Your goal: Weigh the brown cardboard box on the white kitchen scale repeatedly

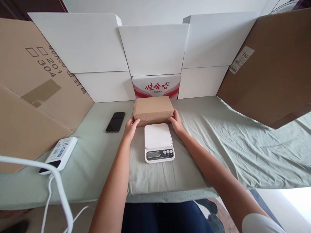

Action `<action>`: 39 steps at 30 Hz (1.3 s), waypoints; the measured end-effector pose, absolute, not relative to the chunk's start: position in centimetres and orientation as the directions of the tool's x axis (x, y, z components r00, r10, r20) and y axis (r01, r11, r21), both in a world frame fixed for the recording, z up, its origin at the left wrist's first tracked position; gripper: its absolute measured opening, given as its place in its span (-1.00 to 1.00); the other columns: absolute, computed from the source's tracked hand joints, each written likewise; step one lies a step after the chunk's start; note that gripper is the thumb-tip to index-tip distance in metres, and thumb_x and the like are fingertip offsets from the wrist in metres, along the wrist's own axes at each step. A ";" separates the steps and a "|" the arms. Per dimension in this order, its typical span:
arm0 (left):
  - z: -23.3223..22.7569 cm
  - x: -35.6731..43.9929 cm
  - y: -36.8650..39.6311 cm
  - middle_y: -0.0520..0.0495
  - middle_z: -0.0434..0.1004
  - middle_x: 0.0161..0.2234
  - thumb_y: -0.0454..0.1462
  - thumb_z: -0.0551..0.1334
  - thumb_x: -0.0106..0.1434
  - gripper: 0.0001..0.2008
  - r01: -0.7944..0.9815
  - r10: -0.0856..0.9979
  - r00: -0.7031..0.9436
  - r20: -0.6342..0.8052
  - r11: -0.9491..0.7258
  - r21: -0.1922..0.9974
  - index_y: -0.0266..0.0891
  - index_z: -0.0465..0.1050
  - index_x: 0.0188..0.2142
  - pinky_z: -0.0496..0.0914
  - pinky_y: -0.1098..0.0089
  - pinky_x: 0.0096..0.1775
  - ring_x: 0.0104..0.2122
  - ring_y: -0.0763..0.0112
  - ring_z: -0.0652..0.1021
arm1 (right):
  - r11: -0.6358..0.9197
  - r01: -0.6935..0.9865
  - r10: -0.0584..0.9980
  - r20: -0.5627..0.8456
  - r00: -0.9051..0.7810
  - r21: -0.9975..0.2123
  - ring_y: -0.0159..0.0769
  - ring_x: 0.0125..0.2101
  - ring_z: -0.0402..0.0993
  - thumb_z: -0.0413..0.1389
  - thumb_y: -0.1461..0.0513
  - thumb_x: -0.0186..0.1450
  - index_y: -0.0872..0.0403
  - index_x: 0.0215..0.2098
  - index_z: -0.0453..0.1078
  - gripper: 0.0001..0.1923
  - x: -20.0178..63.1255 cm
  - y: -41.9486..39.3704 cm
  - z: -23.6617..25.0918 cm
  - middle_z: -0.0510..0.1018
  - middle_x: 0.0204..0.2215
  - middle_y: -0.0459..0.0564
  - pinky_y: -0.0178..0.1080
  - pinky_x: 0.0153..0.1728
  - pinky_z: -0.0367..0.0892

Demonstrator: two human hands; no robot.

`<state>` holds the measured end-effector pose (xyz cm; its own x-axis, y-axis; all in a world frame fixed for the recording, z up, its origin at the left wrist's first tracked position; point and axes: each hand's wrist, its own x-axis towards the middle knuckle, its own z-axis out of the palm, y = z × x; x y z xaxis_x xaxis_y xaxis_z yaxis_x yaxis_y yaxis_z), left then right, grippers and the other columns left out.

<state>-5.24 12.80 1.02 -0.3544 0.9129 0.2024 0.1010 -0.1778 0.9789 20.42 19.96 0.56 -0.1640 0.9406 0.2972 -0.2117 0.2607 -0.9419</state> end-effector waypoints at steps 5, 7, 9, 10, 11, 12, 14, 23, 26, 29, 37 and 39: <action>1.3 -5.1 12.3 -0.17 0.63 -0.02 -0.06 0.26 0.21 -0.60 0.211 0.904 -0.387 0.182 -0.106 0.972 -0.19 0.53 -0.02 0.36 0.20 0.09 0.08 0.05 0.54 | 0.248 -0.208 0.944 0.284 -0.166 -0.946 -0.10 0.15 0.39 0.14 0.22 0.11 -0.05 0.10 0.28 -0.45 20.3 20.0 0.5 0.46 0.18 0.00 -0.01 0.18 0.35; 1.4 -5.0 12.2 -0.16 0.64 -0.04 -0.05 0.25 0.22 -0.61 0.226 0.901 -0.394 0.184 -0.100 0.969 -0.18 0.54 -0.04 0.37 0.21 0.07 0.06 0.05 0.55 | 0.239 -0.203 0.947 0.274 -0.166 -0.949 -0.11 0.14 0.40 0.14 0.23 0.11 -0.06 0.09 0.28 -0.46 20.3 20.0 0.5 0.47 0.16 -0.01 0.00 0.17 0.35; 1.5 -5.0 12.1 -0.15 0.65 -0.07 -0.05 0.25 0.22 -0.63 0.229 0.897 -0.401 0.189 -0.101 0.968 -0.17 0.55 -0.06 0.37 0.24 0.05 0.05 0.07 0.55 | 0.238 -0.202 0.948 0.272 -0.162 -0.950 -0.11 0.14 0.40 0.14 0.23 0.11 -0.06 0.08 0.28 -0.46 20.3 20.0 0.5 0.48 0.15 -0.01 -0.01 0.17 0.35; 1.5 -4.9 12.1 -0.14 0.65 -0.08 -0.05 0.25 0.23 -0.64 0.231 0.895 -0.406 0.187 -0.098 0.968 -0.17 0.55 -0.08 0.37 0.25 0.05 0.04 0.08 0.56 | 0.242 -0.202 0.948 0.275 -0.158 -0.949 -0.11 0.14 0.40 0.14 0.24 0.10 -0.06 0.07 0.28 -0.46 20.3 20.0 0.5 0.49 0.14 -0.01 -0.01 0.17 0.35; 1.5 -4.9 12.1 -0.14 0.65 -0.09 -0.05 0.25 0.23 -0.65 0.235 0.893 -0.411 0.185 -0.092 0.968 -0.17 0.56 -0.09 0.37 0.26 0.04 0.03 0.08 0.56 | 0.246 -0.203 0.948 0.279 -0.155 -0.948 -0.11 0.14 0.40 0.14 0.24 0.10 -0.06 0.07 0.28 -0.47 20.3 20.0 0.5 0.49 0.13 -0.01 -0.01 0.17 0.35; 1.5 -4.8 12.1 -0.14 0.65 -0.10 -0.05 0.25 0.23 -0.66 0.240 0.892 -0.414 0.183 -0.087 0.967 -0.17 0.56 -0.09 0.37 0.26 0.04 0.02 0.09 0.56 | 0.251 -0.203 0.947 0.284 -0.154 -0.946 -0.11 0.13 0.40 0.14 0.24 0.10 -0.06 0.07 0.28 -0.47 20.2 20.0 0.5 0.49 0.13 -0.01 -0.01 0.17 0.35; 1.5 -4.8 12.1 -0.14 0.65 -0.10 -0.05 0.25 0.23 -0.65 0.244 0.889 -0.418 0.185 -0.086 0.966 -0.17 0.56 -0.09 0.37 0.26 0.03 0.01 0.09 0.57 | 0.257 -0.205 0.944 0.291 -0.154 -0.944 -0.11 0.13 0.40 0.14 0.24 0.10 -0.06 0.07 0.28 -0.47 20.2 20.0 0.4 0.49 0.12 -0.01 -0.02 0.17 0.35; 1.3 -4.9 12.2 -0.16 0.66 -0.09 -0.03 0.25 0.23 -0.62 0.266 0.887 -0.412 0.209 -0.103 0.958 -0.20 0.57 -0.08 0.37 0.26 0.01 0.00 0.07 0.57 | 0.258 -0.193 0.945 0.288 -0.153 -0.947 -0.11 0.12 0.39 0.14 0.22 0.10 -0.06 0.05 0.28 -0.48 20.3 19.9 0.7 0.50 0.10 -0.02 -0.04 0.15 0.36; 1.3 -4.8 12.2 -0.16 0.65 -0.06 -0.03 0.25 0.22 -0.60 0.229 0.890 -0.409 0.203 -0.116 0.967 -0.21 0.56 -0.05 0.37 0.26 0.04 0.03 0.08 0.56 | 0.261 -0.187 0.946 0.289 -0.146 -0.947 -0.10 0.12 0.38 0.14 0.22 0.09 -0.05 0.04 0.29 -0.49 20.3 19.8 0.9 0.51 0.08 -0.02 -0.04 0.16 0.35; 1.2 -4.7 12.2 -0.16 0.65 -0.03 -0.03 0.25 0.22 -0.58 0.216 0.894 -0.402 0.198 -0.118 0.969 -0.22 0.55 -0.02 0.38 0.27 0.05 0.07 0.08 0.55 | 0.266 -0.187 0.943 0.295 -0.154 -0.946 -0.11 0.11 0.38 0.13 0.21 0.10 -0.04 0.05 0.27 -0.48 20.3 19.8 0.9 0.49 0.09 -0.02 -0.04 0.16 0.35; 1.0 -4.8 12.4 -0.16 0.63 0.02 -0.05 0.27 0.23 -0.58 0.167 0.897 -0.392 0.204 -0.148 0.975 -0.21 0.54 0.00 0.36 0.26 0.11 0.12 0.10 0.53 | 0.307 -0.172 0.929 0.335 -0.161 -0.936 -0.08 0.14 0.35 0.12 0.20 0.10 -0.03 0.06 0.25 -0.47 20.3 20.0 0.8 0.44 0.12 0.01 0.00 0.19 0.33; 1.2 -4.7 12.3 -0.16 0.63 0.01 -0.06 0.27 0.22 -0.60 0.158 0.893 -0.391 0.222 -0.172 0.972 -0.21 0.54 -0.02 0.37 0.26 0.12 0.13 0.10 0.53 | 0.342 -0.157 0.917 0.366 -0.159 -0.926 -0.08 0.15 0.35 0.12 0.20 0.11 -0.04 0.08 0.25 -0.46 20.4 19.9 0.7 0.43 0.14 0.01 0.00 0.19 0.33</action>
